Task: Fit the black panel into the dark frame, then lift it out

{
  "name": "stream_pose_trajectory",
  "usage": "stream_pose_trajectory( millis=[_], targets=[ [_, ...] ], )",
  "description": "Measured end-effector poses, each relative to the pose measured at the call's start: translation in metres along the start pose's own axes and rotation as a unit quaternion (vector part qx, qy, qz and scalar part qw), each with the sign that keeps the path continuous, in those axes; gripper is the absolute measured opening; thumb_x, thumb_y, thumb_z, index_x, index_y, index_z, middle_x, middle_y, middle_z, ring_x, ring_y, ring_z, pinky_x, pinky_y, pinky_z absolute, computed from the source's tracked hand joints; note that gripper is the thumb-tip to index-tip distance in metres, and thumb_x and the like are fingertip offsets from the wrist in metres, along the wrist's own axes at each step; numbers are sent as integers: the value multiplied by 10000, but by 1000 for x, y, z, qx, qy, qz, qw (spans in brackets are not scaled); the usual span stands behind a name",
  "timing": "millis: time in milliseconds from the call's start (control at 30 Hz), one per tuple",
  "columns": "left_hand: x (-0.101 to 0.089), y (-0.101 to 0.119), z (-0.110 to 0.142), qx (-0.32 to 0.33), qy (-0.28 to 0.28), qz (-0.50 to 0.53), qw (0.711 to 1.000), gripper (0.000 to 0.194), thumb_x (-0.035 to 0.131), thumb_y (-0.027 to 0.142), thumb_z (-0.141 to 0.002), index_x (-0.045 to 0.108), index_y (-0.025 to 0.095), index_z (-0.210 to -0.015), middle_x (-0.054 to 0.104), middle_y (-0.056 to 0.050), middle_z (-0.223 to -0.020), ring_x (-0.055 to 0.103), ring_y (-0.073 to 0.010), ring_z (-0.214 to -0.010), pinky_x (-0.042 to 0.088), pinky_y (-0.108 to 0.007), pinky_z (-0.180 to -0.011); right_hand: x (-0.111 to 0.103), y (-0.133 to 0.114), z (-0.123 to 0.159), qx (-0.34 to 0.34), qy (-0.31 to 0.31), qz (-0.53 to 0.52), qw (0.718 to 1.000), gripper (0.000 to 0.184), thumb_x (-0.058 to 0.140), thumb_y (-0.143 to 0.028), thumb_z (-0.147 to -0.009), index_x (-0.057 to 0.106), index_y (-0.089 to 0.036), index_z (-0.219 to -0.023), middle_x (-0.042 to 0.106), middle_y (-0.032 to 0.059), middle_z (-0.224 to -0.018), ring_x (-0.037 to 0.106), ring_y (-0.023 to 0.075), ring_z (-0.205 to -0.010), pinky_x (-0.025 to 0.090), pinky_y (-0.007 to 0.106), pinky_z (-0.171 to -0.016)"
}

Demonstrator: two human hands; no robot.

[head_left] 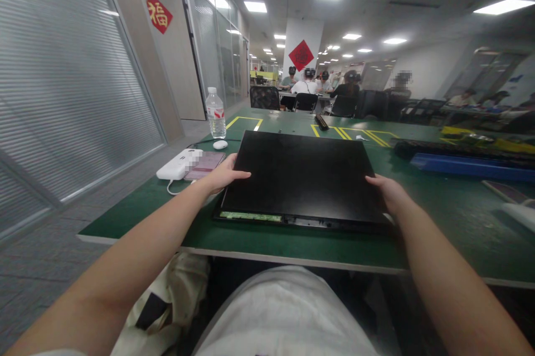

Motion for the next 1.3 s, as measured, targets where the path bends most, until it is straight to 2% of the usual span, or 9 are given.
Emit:
stream_pose_trajectory(
  millis=[233, 467, 800, 1300],
  targets=[
    [-3, -2, -2, -13, 2, -12, 1000, 685, 908, 143, -522, 583, 204, -1122, 727, -69, -1114, 700, -305, -1077, 534, -519, -982, 0, 1, 1, 24, 40, 4, 999, 411, 614, -230, -797, 658, -252, -1204, 771, 83, -839, 725, 294, -681, 600, 474, -667],
    [-2, -1, -2, -28, 5, -13, 1000, 694, 916, 151, -506, 570, 198, -1105, 724, -74, -1082, 703, -310, -1052, 549, -514, -951, 3, -1, 3, 40, 45, -2, 998, 425, 618, -202, -788, 651, -256, -1209, 772, 80, -847, 722, 283, -669, 601, 461, -653],
    [-1, -1, 1, -26, 11, -12, 1000, 728, 913, 143, -512, 548, 203, -1140, 717, -60, -1115, 671, -322, -1141, 516, -537, -1012, 2, 1, 1, 39, 38, 7, 999, 353, 614, -206, -790, 660, -227, -1140, 758, 83, -794, 707, 262, -634, 576, 407, -608],
    [-2, -2, -1, -26, 12, -6, 1000, 723, 910, 124, -514, 565, 204, -1144, 714, -75, -1169, 657, -327, -1177, 529, -522, -1008, 9, -2, 7, 58, 70, 13, 996, 344, 597, -195, -803, 645, -235, -1141, 750, 79, -807, 699, 255, -635, 565, 393, -595]
  ],
)
Point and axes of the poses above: each hand's wrist, its own z-axis away from the middle knuckle, its own x-axis out of the palm, y = z × x, the point moved 2 cm from there along -z, towards the middle knuckle
